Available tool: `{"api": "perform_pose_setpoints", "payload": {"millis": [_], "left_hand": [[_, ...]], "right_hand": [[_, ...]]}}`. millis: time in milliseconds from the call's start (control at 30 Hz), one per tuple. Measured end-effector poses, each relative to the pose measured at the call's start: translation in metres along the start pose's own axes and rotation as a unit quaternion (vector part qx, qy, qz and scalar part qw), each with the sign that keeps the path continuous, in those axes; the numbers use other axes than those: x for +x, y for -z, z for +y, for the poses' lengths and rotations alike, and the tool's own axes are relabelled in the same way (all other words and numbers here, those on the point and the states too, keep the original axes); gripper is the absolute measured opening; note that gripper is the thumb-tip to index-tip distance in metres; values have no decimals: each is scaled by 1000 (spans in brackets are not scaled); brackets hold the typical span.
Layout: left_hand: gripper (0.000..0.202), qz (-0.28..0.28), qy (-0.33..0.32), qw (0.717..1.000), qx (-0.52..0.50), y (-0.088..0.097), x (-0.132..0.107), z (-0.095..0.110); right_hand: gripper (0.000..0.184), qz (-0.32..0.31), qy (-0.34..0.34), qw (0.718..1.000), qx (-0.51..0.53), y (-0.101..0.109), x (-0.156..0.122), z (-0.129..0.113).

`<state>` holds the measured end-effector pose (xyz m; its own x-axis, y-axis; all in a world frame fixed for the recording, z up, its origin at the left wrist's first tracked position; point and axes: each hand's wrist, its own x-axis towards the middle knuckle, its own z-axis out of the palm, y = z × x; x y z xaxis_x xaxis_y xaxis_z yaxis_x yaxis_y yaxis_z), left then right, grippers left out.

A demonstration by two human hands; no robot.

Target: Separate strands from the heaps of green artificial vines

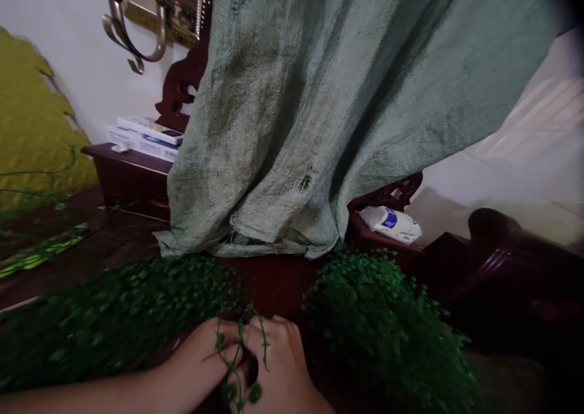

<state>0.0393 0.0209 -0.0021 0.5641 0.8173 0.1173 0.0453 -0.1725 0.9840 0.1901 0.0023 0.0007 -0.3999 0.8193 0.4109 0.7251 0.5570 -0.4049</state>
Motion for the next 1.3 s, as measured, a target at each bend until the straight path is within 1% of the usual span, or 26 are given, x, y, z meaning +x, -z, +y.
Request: {"api": "perform_pose_setpoints", "payload": {"millis": [67,100,233,333,467,567,667,867,1000,1067,1200,1300], "left_hand": [[47,-4,0,1000,-14,1,0,5],[45,3,3,1000,-12,1,-1,6],[31,52,29,998,31,1,-2,7],[25,86,43,994,48,1,0,2],[21,96,28,994,34,1,3,-3],[18,105,26,994,27,2,2,-4],[19,101,21,994,22,2,1,-2],[25,111,47,992,42,3,2,0],[23,115,23,993,29,3,2,-5],[22,119,22,992,25,3,1,-9],[19,135,29,990,19,3,1,-13],[23,138,27,990,10,3,0,-13]], "right_hand": [[14,-8,-2,1000,-18,4,4,1],[9,-1,-9,999,-36,6,7,1],[10,63,-27,993,-95,16,15,2],[9,76,-19,994,-73,20,18,2],[15,67,-18,997,-16,19,19,3],[25,81,-38,996,-2,17,18,5],[36,99,-52,994,-1,15,18,7],[31,111,-33,993,22,16,18,8],[26,144,-21,989,24,16,19,5],[25,157,-14,987,19,17,19,3],[25,157,-7,987,26,19,18,1],[23,163,-2,986,24,19,18,0]]}}
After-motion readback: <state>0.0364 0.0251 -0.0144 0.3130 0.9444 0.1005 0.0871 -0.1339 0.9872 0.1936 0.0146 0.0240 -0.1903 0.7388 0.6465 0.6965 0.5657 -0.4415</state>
